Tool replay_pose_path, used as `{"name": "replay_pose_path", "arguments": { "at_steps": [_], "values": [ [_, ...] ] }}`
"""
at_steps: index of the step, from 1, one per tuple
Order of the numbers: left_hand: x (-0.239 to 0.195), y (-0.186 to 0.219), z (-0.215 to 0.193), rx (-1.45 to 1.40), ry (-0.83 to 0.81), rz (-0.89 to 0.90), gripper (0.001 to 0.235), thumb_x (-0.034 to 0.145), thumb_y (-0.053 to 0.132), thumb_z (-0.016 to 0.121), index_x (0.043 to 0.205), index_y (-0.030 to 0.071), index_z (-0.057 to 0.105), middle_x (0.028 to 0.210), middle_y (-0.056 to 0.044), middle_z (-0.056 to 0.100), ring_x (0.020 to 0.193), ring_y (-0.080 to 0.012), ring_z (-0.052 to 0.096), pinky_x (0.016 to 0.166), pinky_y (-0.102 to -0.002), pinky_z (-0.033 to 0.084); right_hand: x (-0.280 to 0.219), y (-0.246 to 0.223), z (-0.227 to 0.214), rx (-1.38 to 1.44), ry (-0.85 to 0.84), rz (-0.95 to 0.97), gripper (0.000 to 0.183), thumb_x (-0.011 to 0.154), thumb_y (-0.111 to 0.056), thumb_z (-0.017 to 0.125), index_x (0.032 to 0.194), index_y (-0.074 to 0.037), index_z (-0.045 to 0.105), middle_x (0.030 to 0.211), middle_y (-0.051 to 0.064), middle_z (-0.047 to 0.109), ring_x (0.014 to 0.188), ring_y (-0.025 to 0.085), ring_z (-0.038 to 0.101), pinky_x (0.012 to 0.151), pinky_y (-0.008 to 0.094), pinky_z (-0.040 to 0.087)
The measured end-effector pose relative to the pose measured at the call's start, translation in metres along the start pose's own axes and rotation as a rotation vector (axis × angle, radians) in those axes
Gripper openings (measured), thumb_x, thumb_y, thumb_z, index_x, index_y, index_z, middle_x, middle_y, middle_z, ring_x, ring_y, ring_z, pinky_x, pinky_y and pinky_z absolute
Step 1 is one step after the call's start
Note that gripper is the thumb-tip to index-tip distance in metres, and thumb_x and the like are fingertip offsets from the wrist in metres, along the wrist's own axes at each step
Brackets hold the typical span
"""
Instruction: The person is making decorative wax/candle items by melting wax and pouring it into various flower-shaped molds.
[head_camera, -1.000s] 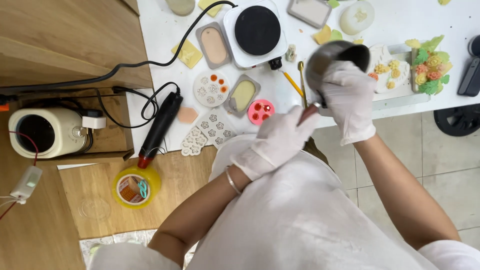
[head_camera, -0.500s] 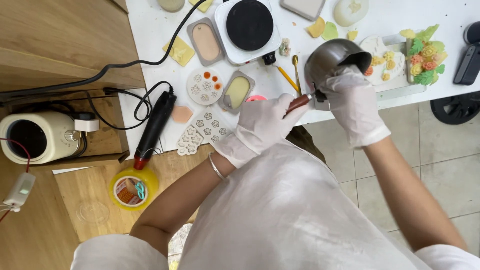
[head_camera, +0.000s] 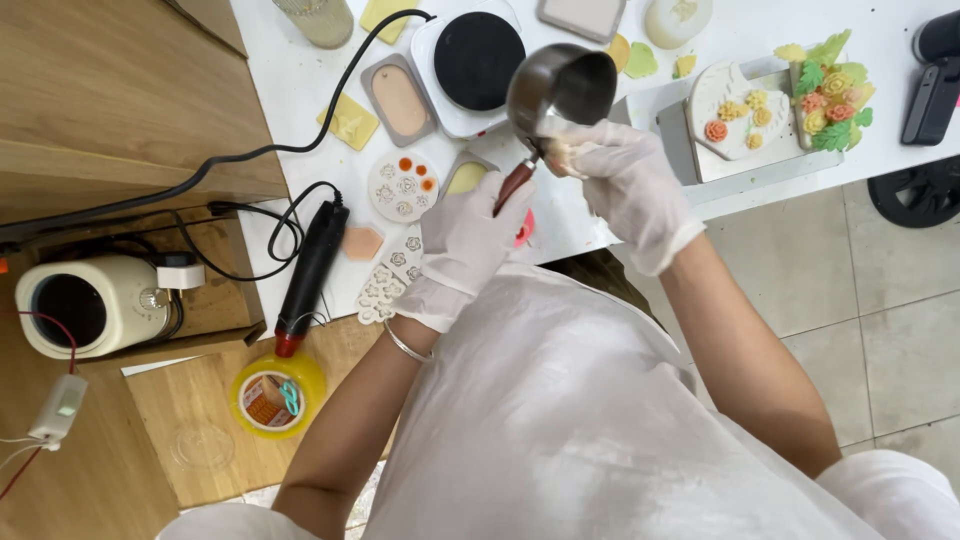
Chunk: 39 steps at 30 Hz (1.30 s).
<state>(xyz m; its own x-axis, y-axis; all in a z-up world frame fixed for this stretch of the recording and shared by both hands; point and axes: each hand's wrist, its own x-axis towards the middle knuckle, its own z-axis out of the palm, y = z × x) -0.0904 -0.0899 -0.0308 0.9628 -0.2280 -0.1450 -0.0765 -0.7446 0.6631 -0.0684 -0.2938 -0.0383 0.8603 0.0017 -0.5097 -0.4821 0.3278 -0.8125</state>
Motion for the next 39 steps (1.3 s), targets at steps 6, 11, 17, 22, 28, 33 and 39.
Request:
{"name": "replay_pose_path", "arguments": {
  "at_steps": [6,11,17,22,28,33,39],
  "values": [
    [-0.011,-0.006,-0.022,-0.92,-0.099,-0.387,0.028,0.095,0.029,0.069,0.089,0.002,0.076,0.07,0.008,0.055,0.064,-0.0016,0.042,0.056,-0.024,0.037,-0.028,-0.041,-0.011,0.028,0.024,-0.292,0.017,0.096,0.011,0.065,0.112,0.008,0.072,0.104,0.012,0.074,0.095,0.017,0.07,0.095,0.029,0.058],
    [-0.016,0.006,-0.031,-0.762,-0.18,-0.315,0.034,0.097,0.03,0.068,0.087,-0.001,0.074,0.07,0.007,0.053,0.065,-0.0017,0.041,0.055,-0.024,0.037,-0.007,-0.018,0.015,-0.92,-0.235,-0.64,0.011,0.101,-0.004,0.066,0.1,0.003,0.074,0.098,0.015,0.069,0.087,0.025,0.066,0.078,0.034,0.056],
    [-0.036,0.002,-0.01,-0.445,-0.044,-0.214,0.03,0.091,0.037,0.067,0.106,0.012,0.075,0.071,-0.009,0.07,0.062,-0.019,0.069,0.058,-0.034,0.05,0.036,0.025,0.013,-1.61,-0.101,-0.813,0.01,0.089,-0.005,0.065,0.095,0.003,0.067,0.099,0.022,0.065,0.079,0.038,0.068,0.063,0.044,0.055],
    [-0.037,-0.014,0.01,-0.426,-0.064,-0.153,0.031,0.096,0.039,0.065,0.095,0.009,0.072,0.073,-0.013,0.07,0.066,-0.031,0.071,0.061,-0.041,0.053,0.06,0.064,0.003,-1.613,-0.095,-0.784,0.006,0.087,-0.003,0.065,0.092,0.0,0.066,0.097,0.021,0.065,0.084,0.04,0.068,0.069,0.047,0.057],
    [-0.034,-0.001,0.001,-0.234,-0.084,-0.14,0.031,0.096,0.041,0.06,0.098,0.013,0.073,0.07,-0.016,0.07,0.066,-0.0376,0.068,0.061,-0.048,0.049,0.053,0.065,-0.002,-1.569,0.059,-0.82,0.014,0.082,0.003,0.065,0.096,0.005,0.066,0.096,0.026,0.065,0.08,0.042,0.067,0.068,0.046,0.056],
    [-0.041,-0.013,0.031,-0.363,-0.078,-0.132,0.036,0.096,0.044,0.061,0.093,0.009,0.069,0.074,-0.018,0.069,0.07,-0.0375,0.07,0.062,-0.046,0.052,0.03,0.049,0.012,-1.289,-0.063,-0.782,0.007,0.088,0.003,0.066,0.094,-0.001,0.068,0.092,0.022,0.069,0.083,0.039,0.069,0.072,0.045,0.056],
    [-0.032,-0.01,0.019,-0.151,-0.157,-0.119,0.034,0.093,0.045,0.058,0.096,0.014,0.072,0.074,-0.015,0.072,0.07,-0.039,0.069,0.063,-0.051,0.051,0.057,0.1,-0.02,-1.499,0.289,-0.842,0.017,0.089,0.002,0.064,0.105,0.01,0.064,0.09,0.025,0.067,0.075,0.04,0.067,0.066,0.045,0.054]
  ]
}}
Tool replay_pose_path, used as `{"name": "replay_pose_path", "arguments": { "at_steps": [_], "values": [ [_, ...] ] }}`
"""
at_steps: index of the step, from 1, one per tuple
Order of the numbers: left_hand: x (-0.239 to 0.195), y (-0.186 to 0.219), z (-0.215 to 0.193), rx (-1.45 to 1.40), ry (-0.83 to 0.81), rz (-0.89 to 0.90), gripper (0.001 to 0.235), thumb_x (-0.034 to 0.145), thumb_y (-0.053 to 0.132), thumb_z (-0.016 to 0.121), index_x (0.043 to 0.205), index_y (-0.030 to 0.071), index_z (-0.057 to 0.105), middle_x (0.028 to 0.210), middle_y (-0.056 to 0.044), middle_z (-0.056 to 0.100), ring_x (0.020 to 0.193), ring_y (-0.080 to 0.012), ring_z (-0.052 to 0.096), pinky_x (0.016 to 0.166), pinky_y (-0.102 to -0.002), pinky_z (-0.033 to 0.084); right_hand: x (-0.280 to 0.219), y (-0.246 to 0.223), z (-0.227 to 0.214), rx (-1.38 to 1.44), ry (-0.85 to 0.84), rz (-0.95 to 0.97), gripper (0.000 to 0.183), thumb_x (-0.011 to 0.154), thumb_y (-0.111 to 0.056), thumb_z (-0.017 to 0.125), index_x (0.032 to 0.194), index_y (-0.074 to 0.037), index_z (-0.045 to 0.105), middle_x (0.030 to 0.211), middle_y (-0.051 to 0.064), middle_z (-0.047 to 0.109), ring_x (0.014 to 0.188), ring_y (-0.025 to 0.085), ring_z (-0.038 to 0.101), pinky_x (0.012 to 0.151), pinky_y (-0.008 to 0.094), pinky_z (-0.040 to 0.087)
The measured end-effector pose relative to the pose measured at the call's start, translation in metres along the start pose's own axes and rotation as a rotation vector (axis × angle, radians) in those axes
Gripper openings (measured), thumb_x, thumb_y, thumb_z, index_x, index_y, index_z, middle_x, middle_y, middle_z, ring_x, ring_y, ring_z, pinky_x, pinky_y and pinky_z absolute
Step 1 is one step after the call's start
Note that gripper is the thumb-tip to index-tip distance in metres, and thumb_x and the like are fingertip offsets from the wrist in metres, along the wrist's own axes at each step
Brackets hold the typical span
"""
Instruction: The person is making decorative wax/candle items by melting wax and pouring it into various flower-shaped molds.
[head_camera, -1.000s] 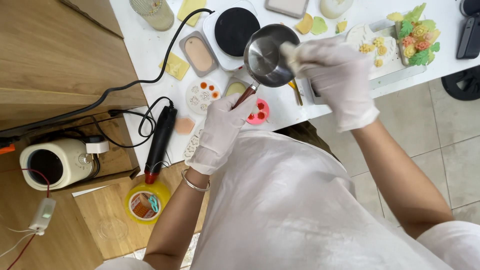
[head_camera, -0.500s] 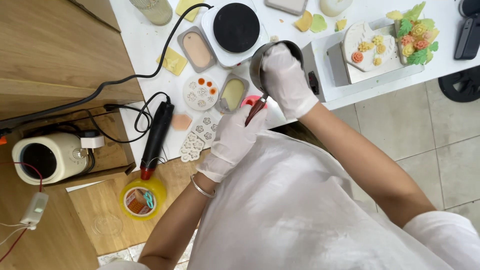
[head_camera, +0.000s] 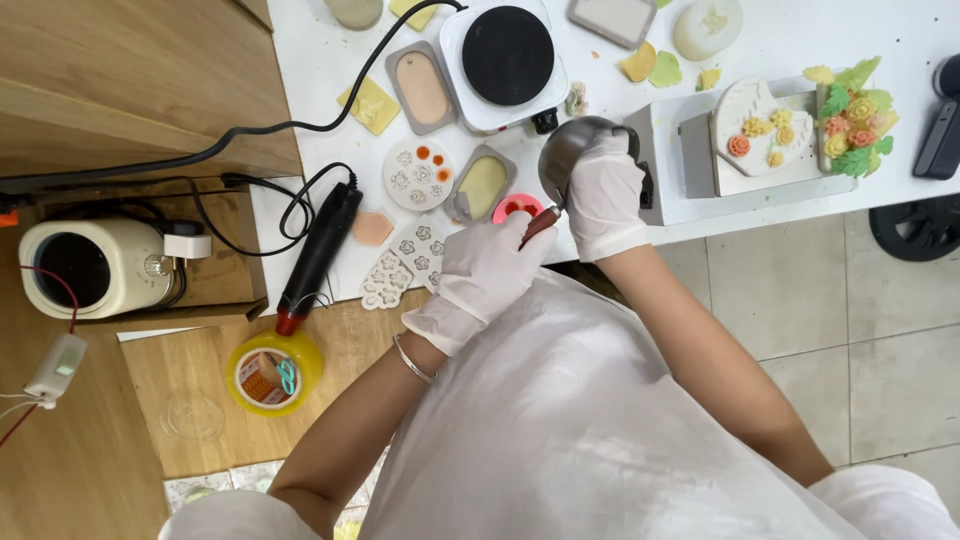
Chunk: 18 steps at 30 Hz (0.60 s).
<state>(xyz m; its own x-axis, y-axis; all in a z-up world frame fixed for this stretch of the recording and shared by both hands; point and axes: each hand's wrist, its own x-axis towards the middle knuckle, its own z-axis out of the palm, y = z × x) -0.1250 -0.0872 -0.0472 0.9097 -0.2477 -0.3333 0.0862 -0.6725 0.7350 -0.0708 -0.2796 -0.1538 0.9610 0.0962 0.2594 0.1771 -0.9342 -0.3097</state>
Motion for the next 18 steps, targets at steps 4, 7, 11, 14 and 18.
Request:
{"name": "replay_pose_path", "arguments": {
  "at_steps": [4,7,11,14,18],
  "values": [
    [0.015,-0.04,0.027,0.137,0.15,0.076,0.04,0.098,0.045,0.058,0.1,0.007,0.069,0.077,-0.016,0.072,0.069,-0.0385,0.07,0.061,-0.051,0.051,0.014,-0.005,-0.03,0.273,-0.26,0.147,0.01,0.09,-0.001,0.065,0.096,0.004,0.07,0.083,0.022,0.07,0.075,0.039,0.068,0.067,0.044,0.055],
    [0.033,-0.044,0.009,-0.118,0.275,0.034,0.039,0.097,0.043,0.061,0.105,0.006,0.072,0.075,-0.014,0.072,0.065,-0.0325,0.07,0.059,-0.045,0.052,0.018,-0.006,-0.047,0.548,-0.423,0.387,0.012,0.089,-0.008,0.068,0.091,0.001,0.074,0.08,0.02,0.073,0.073,0.034,0.069,0.067,0.04,0.056],
    [0.06,-0.035,-0.01,-0.824,0.311,-0.113,0.035,0.095,0.036,0.07,0.104,0.002,0.075,0.076,-0.002,0.069,0.068,-0.0075,0.062,0.062,-0.03,0.053,-0.014,0.047,0.01,0.378,-0.4,0.419,0.02,0.093,-0.02,0.072,0.096,-0.001,0.079,0.079,0.017,0.074,0.069,0.024,0.07,0.067,0.034,0.055],
    [0.075,-0.024,-0.017,-0.982,0.22,-0.253,0.04,0.098,0.038,0.067,0.092,0.0,0.074,0.065,-0.002,0.058,0.054,-0.0063,0.052,0.052,-0.025,0.042,0.015,-0.004,-0.019,0.348,-0.429,0.489,0.026,0.095,-0.024,0.071,0.107,-0.002,0.077,0.08,0.016,0.071,0.063,0.025,0.067,0.06,0.036,0.055],
    [0.104,-0.052,0.012,-1.129,0.232,-0.141,0.038,0.101,0.039,0.066,0.093,0.002,0.068,0.071,0.002,0.057,0.057,-0.0029,0.048,0.052,-0.022,0.042,0.039,0.006,0.026,0.577,-0.411,0.744,0.037,0.096,-0.029,0.07,0.118,0.0,0.07,0.079,0.015,0.071,0.06,0.023,0.067,0.055,0.035,0.055]
  ]
}}
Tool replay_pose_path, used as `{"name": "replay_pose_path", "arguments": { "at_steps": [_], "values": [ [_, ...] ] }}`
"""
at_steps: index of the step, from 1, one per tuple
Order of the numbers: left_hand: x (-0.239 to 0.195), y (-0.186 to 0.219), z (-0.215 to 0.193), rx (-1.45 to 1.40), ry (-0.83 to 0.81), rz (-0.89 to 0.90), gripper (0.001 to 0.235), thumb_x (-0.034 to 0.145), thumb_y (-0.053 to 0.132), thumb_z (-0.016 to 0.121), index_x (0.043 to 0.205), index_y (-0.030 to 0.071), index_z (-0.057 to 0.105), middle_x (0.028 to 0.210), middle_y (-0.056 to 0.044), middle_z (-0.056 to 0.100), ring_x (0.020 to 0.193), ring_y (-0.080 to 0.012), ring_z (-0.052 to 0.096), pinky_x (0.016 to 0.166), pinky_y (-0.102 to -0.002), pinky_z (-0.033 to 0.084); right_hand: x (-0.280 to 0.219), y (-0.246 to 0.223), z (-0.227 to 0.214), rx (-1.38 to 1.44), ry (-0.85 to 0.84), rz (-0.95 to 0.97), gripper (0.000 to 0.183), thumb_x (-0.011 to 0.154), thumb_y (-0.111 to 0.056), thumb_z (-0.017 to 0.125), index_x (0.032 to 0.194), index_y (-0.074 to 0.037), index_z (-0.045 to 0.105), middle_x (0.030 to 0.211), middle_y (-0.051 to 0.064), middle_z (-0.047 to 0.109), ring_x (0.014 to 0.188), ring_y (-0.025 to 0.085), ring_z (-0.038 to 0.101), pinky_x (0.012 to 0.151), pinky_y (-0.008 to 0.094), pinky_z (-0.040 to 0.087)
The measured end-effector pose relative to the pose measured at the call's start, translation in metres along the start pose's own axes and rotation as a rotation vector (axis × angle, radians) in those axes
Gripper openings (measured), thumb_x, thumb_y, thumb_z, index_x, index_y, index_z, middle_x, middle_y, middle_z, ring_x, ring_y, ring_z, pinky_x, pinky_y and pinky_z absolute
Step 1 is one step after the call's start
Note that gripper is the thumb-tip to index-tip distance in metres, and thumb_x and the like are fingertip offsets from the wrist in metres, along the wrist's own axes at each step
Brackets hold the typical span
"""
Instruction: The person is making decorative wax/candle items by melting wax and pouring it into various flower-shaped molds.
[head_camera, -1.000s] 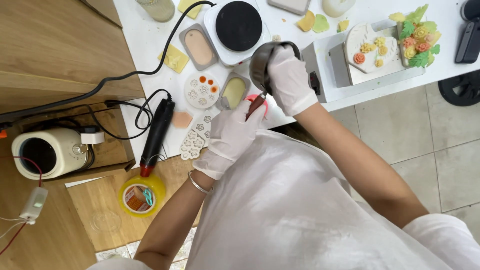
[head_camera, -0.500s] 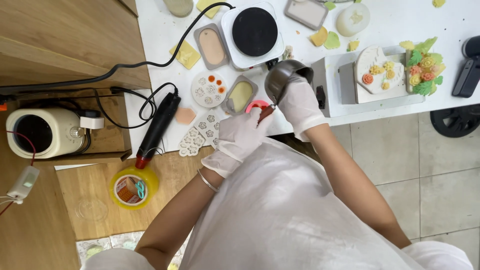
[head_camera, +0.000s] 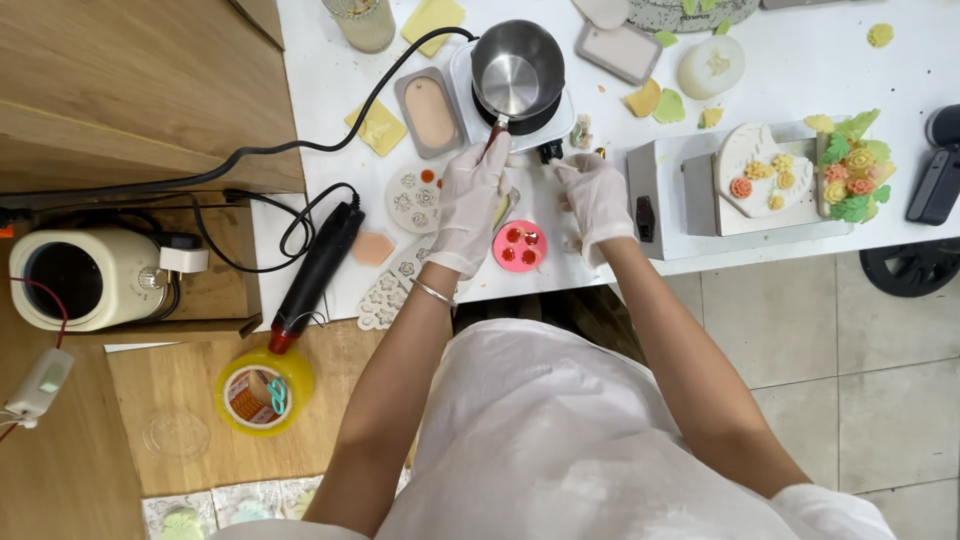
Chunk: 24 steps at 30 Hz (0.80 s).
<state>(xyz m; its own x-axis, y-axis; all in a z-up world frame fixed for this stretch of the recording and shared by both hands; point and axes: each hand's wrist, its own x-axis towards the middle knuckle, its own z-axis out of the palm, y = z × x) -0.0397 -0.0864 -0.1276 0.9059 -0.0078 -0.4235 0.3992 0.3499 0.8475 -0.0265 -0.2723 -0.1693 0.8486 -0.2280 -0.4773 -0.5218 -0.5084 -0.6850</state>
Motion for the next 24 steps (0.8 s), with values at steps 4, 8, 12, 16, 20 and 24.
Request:
{"name": "replay_pose_path", "arguments": {
  "at_steps": [4,8,12,16,20,24],
  "values": [
    [0.009,0.0,0.005,-0.044,0.033,-0.108,0.039,0.099,0.04,0.065,0.091,0.002,0.068,0.065,0.003,0.049,0.049,-0.0044,0.042,0.046,-0.024,0.039,0.044,0.012,0.012,0.43,-0.21,0.134,0.034,0.092,-0.024,0.071,0.109,0.005,0.069,0.078,0.012,0.076,0.062,0.019,0.072,0.057,0.031,0.058],
    [0.005,0.01,0.006,0.014,0.026,-0.131,0.041,0.099,0.042,0.064,0.097,0.001,0.069,0.068,0.002,0.051,0.05,-0.0055,0.046,0.049,-0.024,0.047,0.04,0.008,0.013,0.379,-0.207,0.037,0.026,0.09,-0.021,0.075,0.091,0.005,0.071,0.075,0.01,0.074,0.06,0.014,0.067,0.057,0.027,0.054],
    [0.007,0.017,0.002,0.122,0.03,-0.078,0.05,0.099,0.049,0.055,0.105,0.003,0.072,0.072,-0.003,0.06,0.053,-0.0082,0.055,0.055,-0.026,0.049,0.03,-0.001,0.014,0.209,-0.101,-0.038,0.028,0.089,-0.021,0.079,0.083,0.004,0.069,0.071,0.009,0.071,0.059,0.012,0.063,0.058,0.026,0.052],
    [-0.005,0.011,-0.018,0.263,0.119,0.054,0.06,0.103,0.057,0.043,0.12,0.004,0.066,0.095,-0.004,0.066,0.082,-0.0133,0.064,0.077,-0.027,0.05,0.027,-0.001,0.02,0.183,-0.049,-0.021,0.028,0.085,-0.022,0.08,0.085,0.003,0.068,0.07,0.007,0.069,0.057,0.012,0.062,0.056,0.027,0.051],
    [-0.027,0.007,-0.05,0.434,0.386,0.006,0.053,0.107,0.044,0.052,0.111,-0.006,0.067,0.101,-0.015,0.066,0.093,-0.0263,0.065,0.087,-0.035,0.052,0.019,0.002,0.015,0.163,-0.031,-0.035,0.033,0.087,-0.024,0.081,0.104,0.002,0.068,0.073,0.006,0.069,0.058,0.011,0.06,0.055,0.026,0.05],
    [-0.008,-0.009,-0.106,0.765,0.466,0.004,0.037,0.094,0.027,0.06,0.123,0.005,0.065,0.117,-0.011,0.064,0.103,-0.0218,0.067,0.088,-0.034,0.057,-0.026,0.001,-0.005,0.195,-0.043,-0.01,0.035,0.09,-0.02,0.074,0.118,0.0,0.069,0.082,0.004,0.072,0.062,0.009,0.064,0.057,0.024,0.052]
  ]
}}
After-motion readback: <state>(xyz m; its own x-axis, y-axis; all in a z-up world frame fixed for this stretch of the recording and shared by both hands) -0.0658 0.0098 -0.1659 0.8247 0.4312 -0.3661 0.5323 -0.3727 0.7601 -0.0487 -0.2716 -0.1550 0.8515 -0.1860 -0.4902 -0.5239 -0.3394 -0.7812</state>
